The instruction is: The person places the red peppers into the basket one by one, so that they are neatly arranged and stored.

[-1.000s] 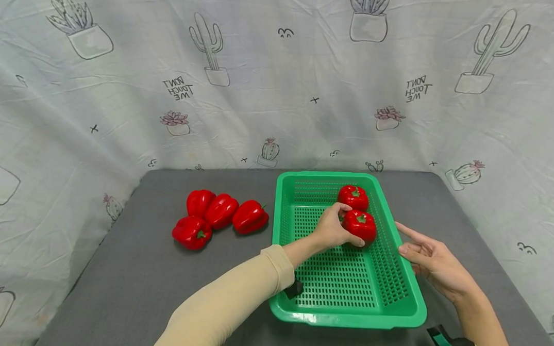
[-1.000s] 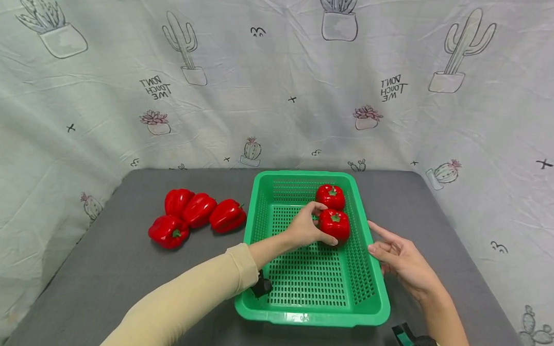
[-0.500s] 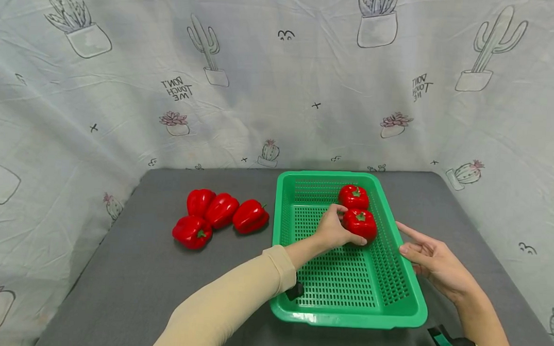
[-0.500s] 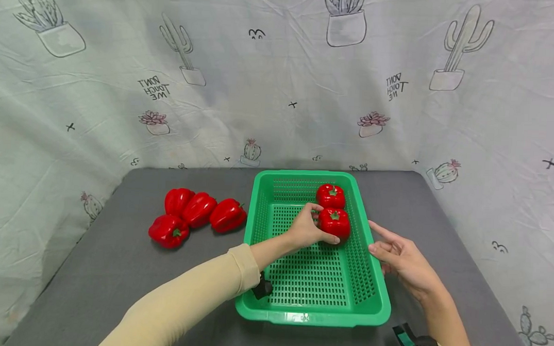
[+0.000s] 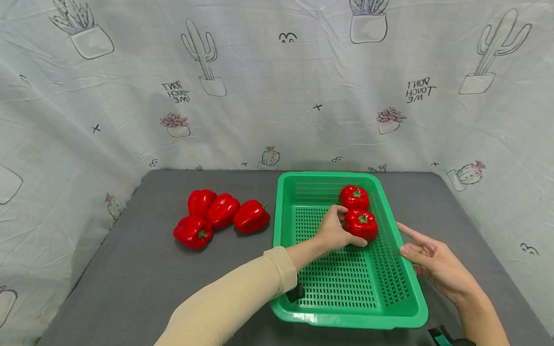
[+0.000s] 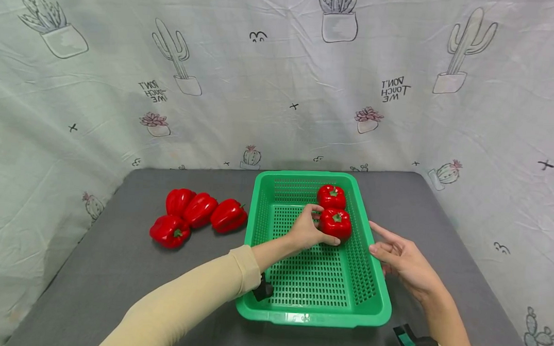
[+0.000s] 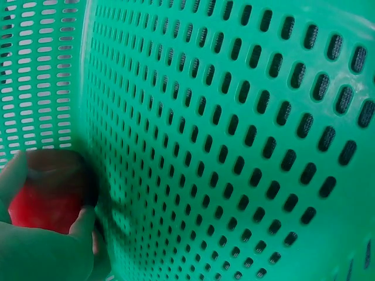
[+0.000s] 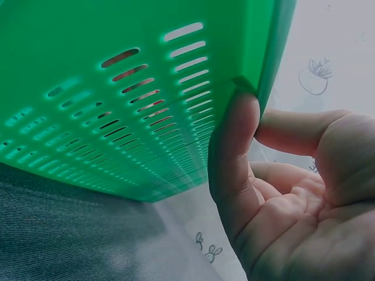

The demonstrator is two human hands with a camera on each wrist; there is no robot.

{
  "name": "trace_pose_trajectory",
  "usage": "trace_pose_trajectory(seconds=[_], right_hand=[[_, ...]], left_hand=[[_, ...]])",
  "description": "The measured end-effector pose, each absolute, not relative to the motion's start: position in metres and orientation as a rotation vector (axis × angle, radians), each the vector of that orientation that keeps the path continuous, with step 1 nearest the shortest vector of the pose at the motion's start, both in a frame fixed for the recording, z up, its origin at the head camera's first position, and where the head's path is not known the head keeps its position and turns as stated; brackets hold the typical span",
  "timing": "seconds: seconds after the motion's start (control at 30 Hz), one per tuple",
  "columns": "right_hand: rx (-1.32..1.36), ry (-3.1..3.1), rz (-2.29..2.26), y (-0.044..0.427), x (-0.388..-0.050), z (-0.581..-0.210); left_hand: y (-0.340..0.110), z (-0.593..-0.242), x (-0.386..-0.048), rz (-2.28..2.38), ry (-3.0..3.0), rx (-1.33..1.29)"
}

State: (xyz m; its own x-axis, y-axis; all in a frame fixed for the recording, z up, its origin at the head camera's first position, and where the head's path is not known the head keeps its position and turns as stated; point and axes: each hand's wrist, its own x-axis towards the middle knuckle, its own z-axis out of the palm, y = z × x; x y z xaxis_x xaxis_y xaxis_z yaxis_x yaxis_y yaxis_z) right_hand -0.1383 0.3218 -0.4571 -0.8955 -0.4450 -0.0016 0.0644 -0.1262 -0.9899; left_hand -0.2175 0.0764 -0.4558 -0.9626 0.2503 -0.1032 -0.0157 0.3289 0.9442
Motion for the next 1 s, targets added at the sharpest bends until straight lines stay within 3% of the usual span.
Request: trace_pose_trajectory(seconds=[1.0], right_hand=[[-0.391,1.860,-2.079,0.3208,-0.1387,-0.4589]], left_hand=[[0.0784,-0.4542,-0.2145,1.637,2.373,0.172]])
